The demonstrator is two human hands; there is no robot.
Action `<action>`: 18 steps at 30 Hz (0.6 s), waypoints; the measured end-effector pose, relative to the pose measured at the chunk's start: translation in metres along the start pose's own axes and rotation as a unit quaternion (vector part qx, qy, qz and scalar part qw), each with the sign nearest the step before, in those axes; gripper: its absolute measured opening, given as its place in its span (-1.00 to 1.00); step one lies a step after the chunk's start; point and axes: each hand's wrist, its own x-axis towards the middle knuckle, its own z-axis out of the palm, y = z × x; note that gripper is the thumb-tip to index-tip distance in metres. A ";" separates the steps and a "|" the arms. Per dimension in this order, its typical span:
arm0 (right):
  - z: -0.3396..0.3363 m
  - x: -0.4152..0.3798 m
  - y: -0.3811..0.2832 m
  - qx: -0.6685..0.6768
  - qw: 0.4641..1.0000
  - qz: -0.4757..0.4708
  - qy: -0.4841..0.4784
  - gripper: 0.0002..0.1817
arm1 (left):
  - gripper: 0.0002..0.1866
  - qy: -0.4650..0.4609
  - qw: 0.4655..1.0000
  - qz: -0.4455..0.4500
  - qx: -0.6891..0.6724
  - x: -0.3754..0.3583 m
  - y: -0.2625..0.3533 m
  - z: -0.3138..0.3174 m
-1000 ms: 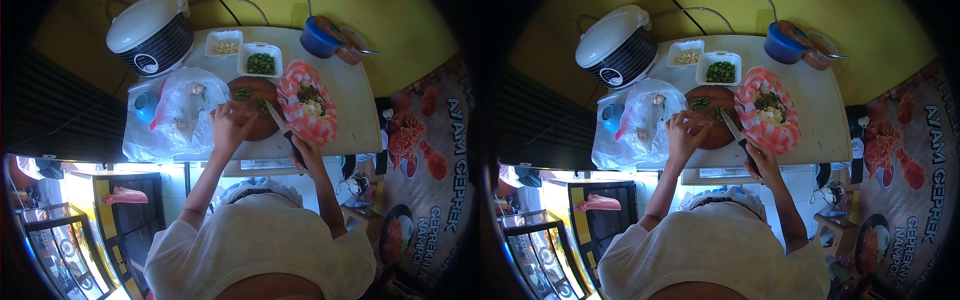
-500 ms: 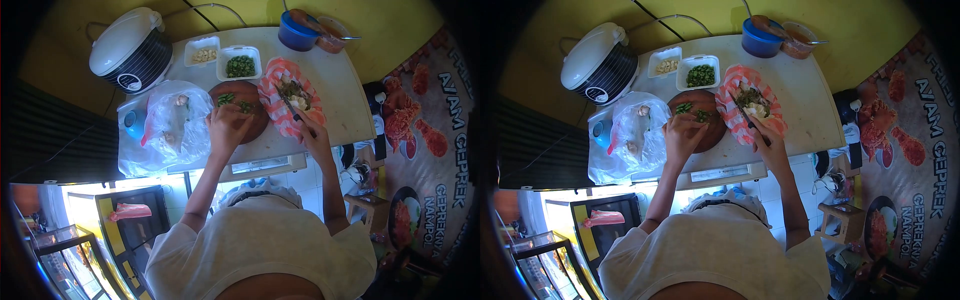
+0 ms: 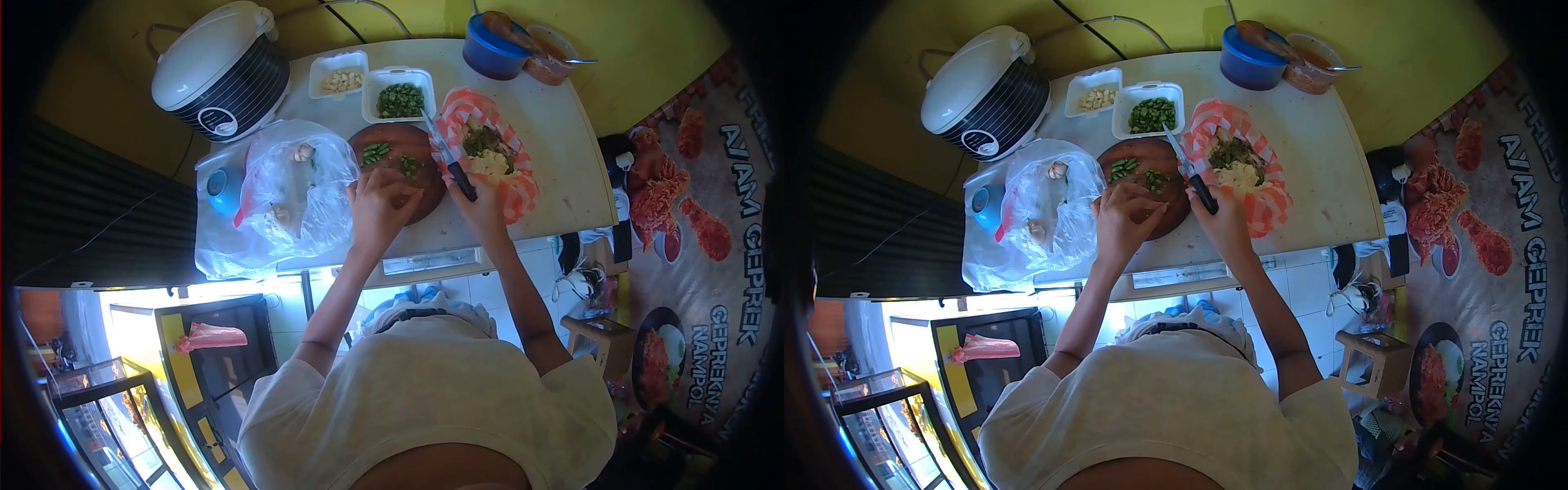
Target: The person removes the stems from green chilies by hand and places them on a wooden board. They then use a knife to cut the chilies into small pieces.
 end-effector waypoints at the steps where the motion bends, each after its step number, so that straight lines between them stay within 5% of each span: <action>1: 0.004 0.005 0.004 0.000 1.000 0.000 0.000 -0.74 | -0.89 -0.002 1.000 -0.003 -0.002 0.000 -0.001 0.000; 9: 0.012 0.024 0.012 -0.145 0.986 -0.074 0.044 -0.73 | -0.89 -0.002 1.000 -0.007 -0.015 -0.003 -0.002 0.001; 18: -0.001 0.031 0.006 -0.074 0.997 -0.015 0.019 -0.71 | -0.89 -0.006 1.000 -0.006 -0.012 -0.002 -0.003 0.000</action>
